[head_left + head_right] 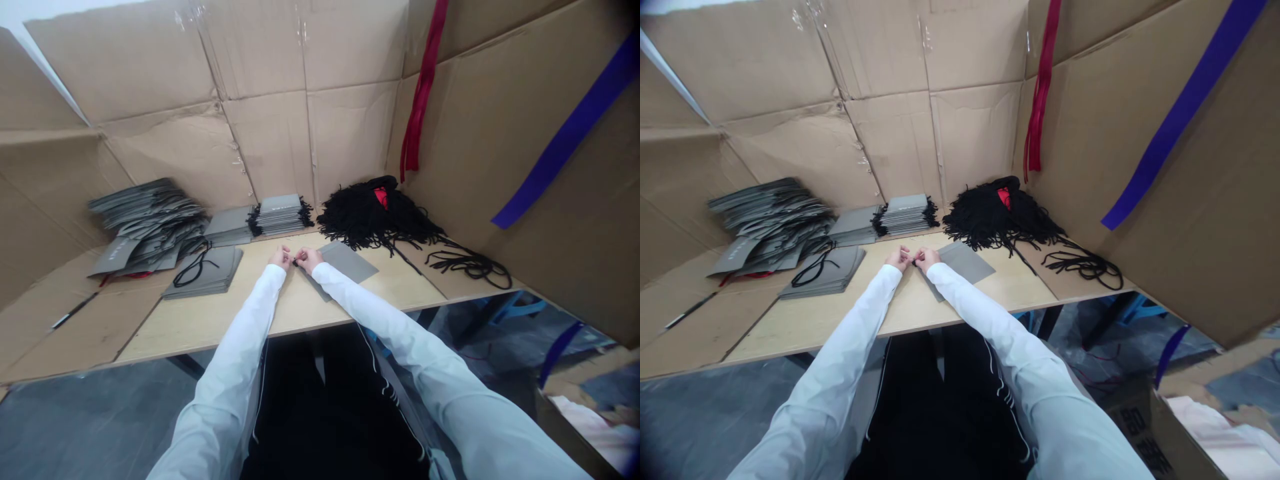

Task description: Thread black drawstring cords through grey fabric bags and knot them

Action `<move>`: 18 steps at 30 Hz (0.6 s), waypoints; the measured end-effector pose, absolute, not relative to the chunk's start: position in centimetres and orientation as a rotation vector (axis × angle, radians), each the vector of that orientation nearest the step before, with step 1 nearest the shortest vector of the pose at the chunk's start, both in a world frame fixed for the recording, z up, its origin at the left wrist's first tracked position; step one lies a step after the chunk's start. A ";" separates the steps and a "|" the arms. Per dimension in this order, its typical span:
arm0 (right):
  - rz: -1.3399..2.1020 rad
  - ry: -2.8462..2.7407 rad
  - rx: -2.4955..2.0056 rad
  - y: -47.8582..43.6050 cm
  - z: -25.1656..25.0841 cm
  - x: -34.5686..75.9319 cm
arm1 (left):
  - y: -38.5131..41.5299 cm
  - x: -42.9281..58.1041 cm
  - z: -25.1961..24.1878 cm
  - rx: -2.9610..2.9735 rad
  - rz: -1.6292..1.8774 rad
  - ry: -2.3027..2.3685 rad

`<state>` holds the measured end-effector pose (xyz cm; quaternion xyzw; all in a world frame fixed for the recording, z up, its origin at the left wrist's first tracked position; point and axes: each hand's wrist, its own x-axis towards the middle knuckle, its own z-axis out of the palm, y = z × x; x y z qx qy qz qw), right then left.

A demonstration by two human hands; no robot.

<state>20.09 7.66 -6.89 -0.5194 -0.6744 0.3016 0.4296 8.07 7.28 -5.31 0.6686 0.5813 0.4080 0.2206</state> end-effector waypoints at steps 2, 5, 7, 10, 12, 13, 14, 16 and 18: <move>0.708 -1.690 -1.313 7.9 -7.1 20.1 | 7.4 7.7 -5.4 1.936 1.020 1.654; 0.668 -1.693 -1.320 8.3 -7.6 20.0 | 7.4 7.4 -5.1 2.134 0.797 1.727; 0.664 -1.694 -1.307 8.4 -7.9 20.0 | 7.0 7.4 -4.8 2.264 0.648 1.771; 0.656 -1.698 -1.289 8.5 -8.1 20.0 | 6.4 7.8 -4.1 2.411 0.431 1.895; 0.643 -1.702 -1.294 8.5 -8.1 20.0 | 6.1 8.4 -3.9 2.478 0.324 1.981; 0.641 -1.704 -1.301 8.5 -8.0 20.0 | 6.0 8.7 -3.9 2.514 0.288 2.001; 0.643 -1.704 -1.310 8.6 -8.0 20.0 | 5.9 9.0 -3.9 2.552 0.274 1.999; 0.663 -1.696 -1.328 8.6 -7.8 20.0 | 6.0 9.4 -4.0 2.606 0.270 1.959; 0.710 -1.685 -1.343 8.5 -7.5 20.0 | 6.0 9.6 -4.2 2.618 0.294 1.923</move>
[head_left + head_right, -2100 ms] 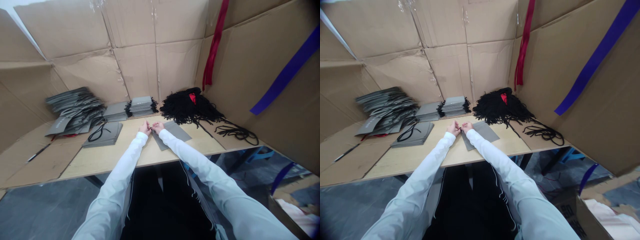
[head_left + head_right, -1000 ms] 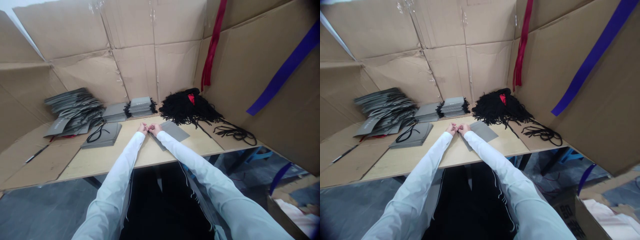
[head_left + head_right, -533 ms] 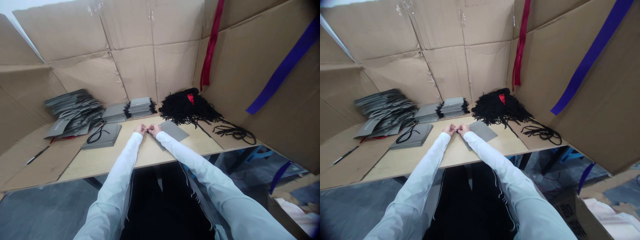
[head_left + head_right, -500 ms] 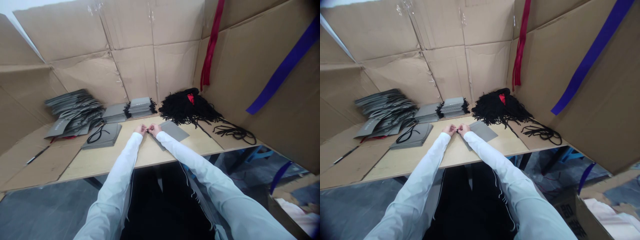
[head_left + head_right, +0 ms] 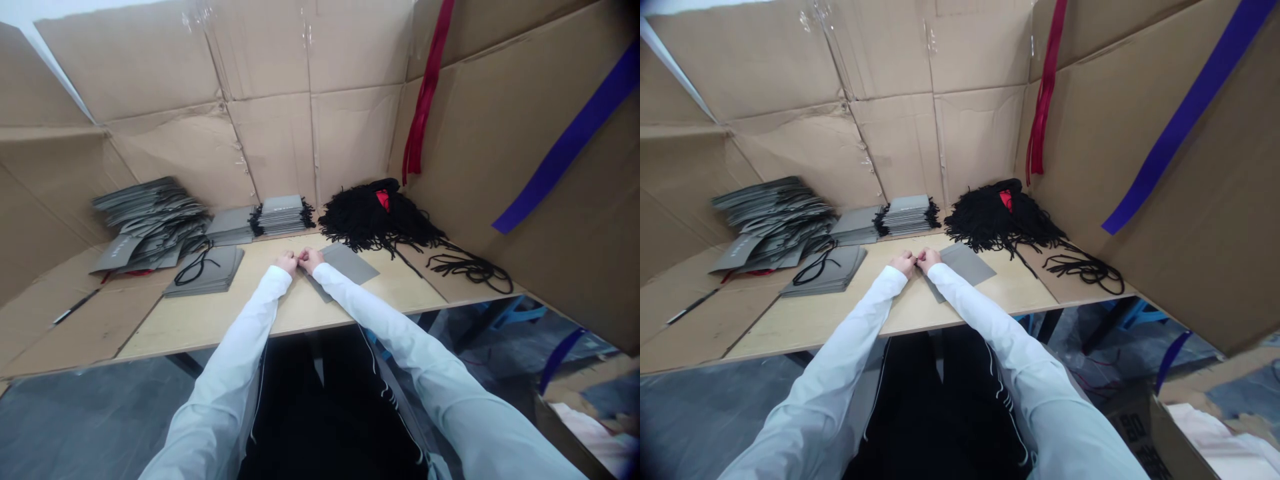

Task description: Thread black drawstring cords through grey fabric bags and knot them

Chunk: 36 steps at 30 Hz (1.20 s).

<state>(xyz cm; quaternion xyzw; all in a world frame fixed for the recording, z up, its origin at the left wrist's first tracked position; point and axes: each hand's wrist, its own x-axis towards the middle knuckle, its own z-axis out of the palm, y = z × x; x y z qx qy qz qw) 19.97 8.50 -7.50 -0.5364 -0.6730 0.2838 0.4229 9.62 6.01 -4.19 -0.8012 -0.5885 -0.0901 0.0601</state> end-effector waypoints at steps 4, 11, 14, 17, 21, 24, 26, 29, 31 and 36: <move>0.860 -1.604 -1.344 8.0 -6.8 20.0 | 5.9 9.0 -4.3 -2.436 -0.405 -1.808; 0.990 -1.493 -1.342 7.4 -5.9 20.0 | 5.6 7.9 -4.2 -2.324 -0.680 -1.926; 1.007 -1.466 -1.331 7.4 -6.0 19.9 | 5.6 7.7 -4.2 -2.293 -0.732 -1.992; 0.980 -1.473 -1.326 7.3 -6.1 19.8 | 5.7 7.5 -4.3 -2.290 -0.765 -2.079; 0.956 -1.482 -1.332 7.1 -6.1 19.8 | 5.6 7.4 -4.3 -2.292 -0.765 -2.143; 0.941 -1.494 -1.332 6.9 -6.0 19.8 | 5.6 7.4 -4.3 -2.331 -0.766 -2.137; 0.938 -1.504 -1.326 6.8 -6.0 19.8 | 5.6 7.4 -4.3 -2.350 -0.741 -2.117; 0.942 -1.508 -1.324 6.8 -6.0 19.8 | 5.9 7.3 -4.6 -2.354 -0.689 -2.092; 0.942 -1.513 -1.323 6.9 -6.1 19.8 | 6.1 7.2 -4.7 -2.380 -0.656 -2.065; 0.921 -1.527 -1.332 7.4 -6.5 19.7 | 6.5 7.0 -5.0 -2.467 -0.507 -1.922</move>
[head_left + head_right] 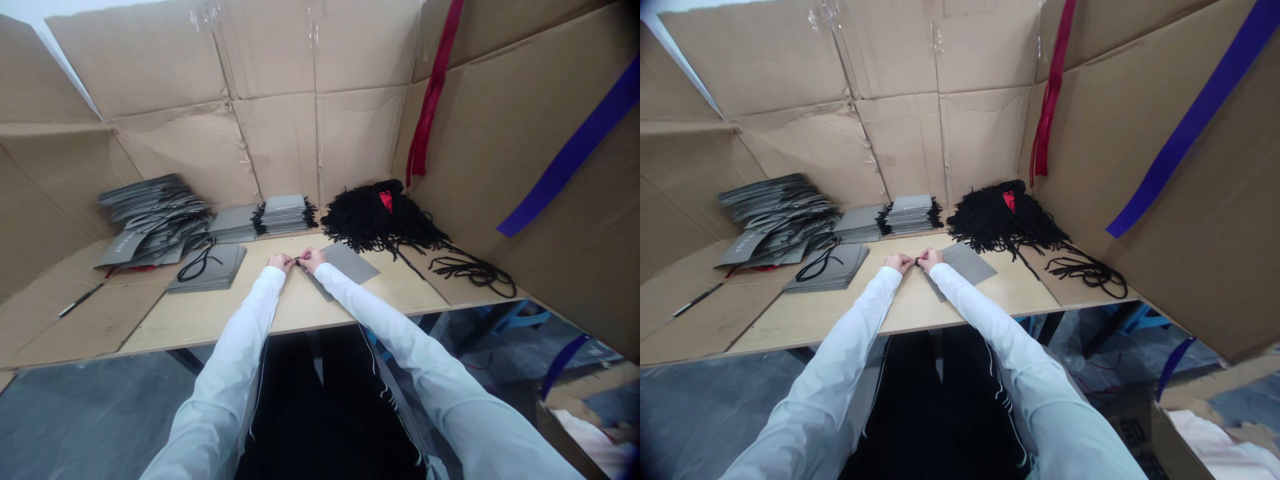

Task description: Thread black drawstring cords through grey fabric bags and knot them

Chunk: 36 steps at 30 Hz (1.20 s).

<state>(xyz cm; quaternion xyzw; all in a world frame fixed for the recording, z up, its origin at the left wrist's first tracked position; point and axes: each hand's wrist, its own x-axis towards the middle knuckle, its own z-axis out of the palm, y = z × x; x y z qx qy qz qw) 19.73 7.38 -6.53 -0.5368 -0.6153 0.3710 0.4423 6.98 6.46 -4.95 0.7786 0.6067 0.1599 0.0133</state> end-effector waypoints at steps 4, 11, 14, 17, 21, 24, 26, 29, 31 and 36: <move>0.901 -1.561 -1.343 7.7 -6.9 19.6 | 6.3 7.5 -5.4 2.582 0.406 1.940; 0.610 -1.808 -1.375 7.6 -6.8 19.9 | 6.4 8.0 -6.0 2.682 0.260 2.017; 0.476 -1.958 -1.361 7.4 -6.5 20.1 | 6.5 7.8 -5.8 2.653 0.269 2.043; 0.443 -2.109 -1.352 7.3 -6.3 20.3 | 6.4 7.2 -5.4 2.712 0.283 2.012; 0.325 -2.271 -1.356 7.0 -6.1 20.3 | 6.1 6.1 -5.0 2.816 0.307 1.905; 0.184 -2.324 -1.395 6.7 -5.9 20.2 | 5.9 5.4 -4.8 2.854 0.376 1.817; 0.139 -2.333 -1.431 6.5 -5.7 20.1 | 5.9 5.0 -4.9 2.845 0.409 1.759; 0.115 -2.337 -1.469 6.4 -5.5 20.1 | 6.2 4.7 -5.2 2.804 0.473 1.682; 0.104 -2.346 -1.452 6.3 -5.5 20.2 | 6.5 4.6 -5.5 2.743 0.555 1.664; 0.177 -2.332 -1.271 5.7 -5.4 20.6 | 6.8 4.8 -6.3 2.537 0.742 1.683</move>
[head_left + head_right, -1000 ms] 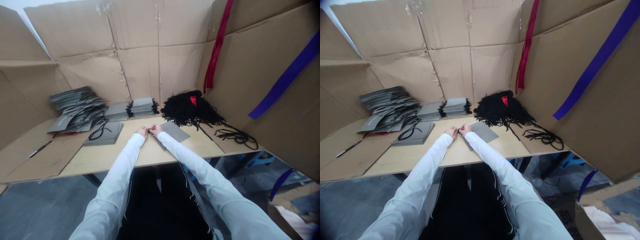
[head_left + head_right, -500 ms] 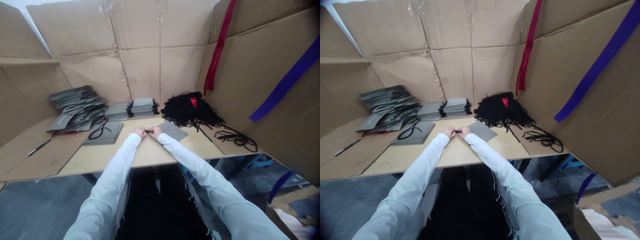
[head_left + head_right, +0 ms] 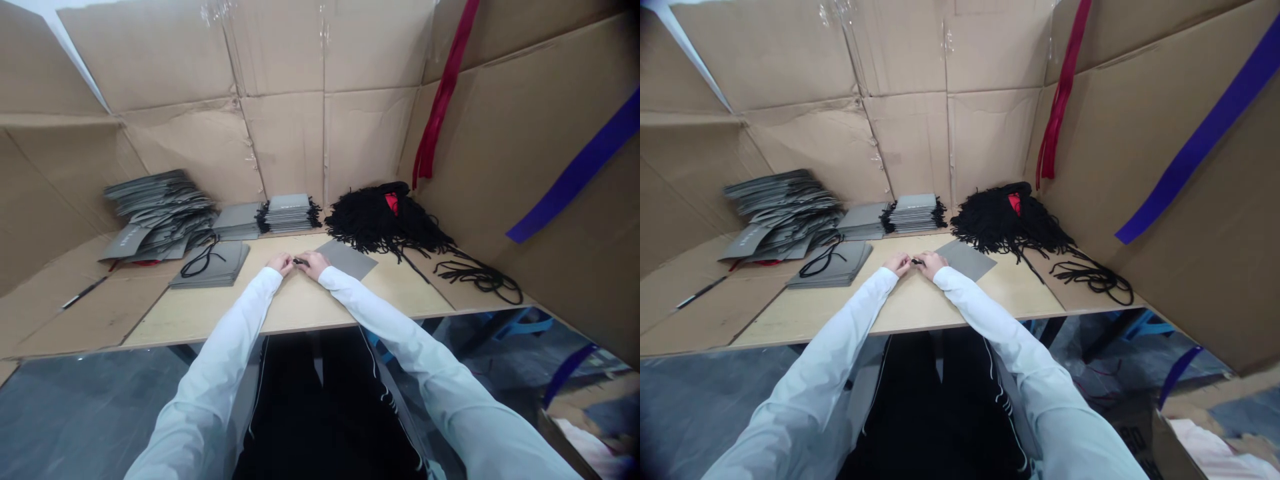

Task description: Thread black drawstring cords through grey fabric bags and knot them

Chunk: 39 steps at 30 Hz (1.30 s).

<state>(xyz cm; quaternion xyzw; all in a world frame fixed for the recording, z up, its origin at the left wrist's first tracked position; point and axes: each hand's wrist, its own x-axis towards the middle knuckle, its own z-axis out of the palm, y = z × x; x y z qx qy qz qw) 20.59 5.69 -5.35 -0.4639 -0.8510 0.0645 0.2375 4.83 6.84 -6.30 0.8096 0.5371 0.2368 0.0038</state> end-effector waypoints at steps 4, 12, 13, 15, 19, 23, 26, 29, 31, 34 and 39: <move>0.317 -2.352 -1.124 5.9 -5.4 20.7 | 6.9 5.0 -6.3 2.447 0.726 1.753; 0.123 -2.475 -1.160 6.2 -5.1 20.8 | 6.3 4.8 -5.3 2.508 0.642 1.683; 0.087 -2.487 -1.173 6.0 -5.0 20.9 | 6.2 4.7 -5.2 2.516 0.648 1.679; 0.040 -2.510 -1.202 5.7 -4.8 21.0 | 6.2 4.5 -5.1 2.549 0.640 1.649; -0.007 -2.560 -1.236 5.4 -4.6 21.0 | 6.2 4.2 -5.0 2.593 0.586 1.633; 0.005 -2.554 -1.257 5.5 -4.8 21.0 | 5.9 4.4 -5.1 2.564 0.574 1.677; 0.013 -2.547 -1.251 5.7 -5.1 20.9 | 5.9 4.5 -5.3 2.532 0.598 1.716; 0.006 -2.547 -1.228 6.0 -5.4 20.8 | 5.9 4.4 -5.5 2.490 0.682 1.697; 0.007 -2.544 -1.210 6.1 -5.5 20.8 | 5.9 4.5 -5.6 2.468 0.687 1.659; 0.045 -2.549 -1.203 6.1 -5.4 20.8 | 5.8 4.6 -5.5 2.468 0.595 1.603; 0.085 -2.532 -1.193 6.3 -5.4 20.8 | 5.6 4.7 -5.0 2.517 0.531 1.583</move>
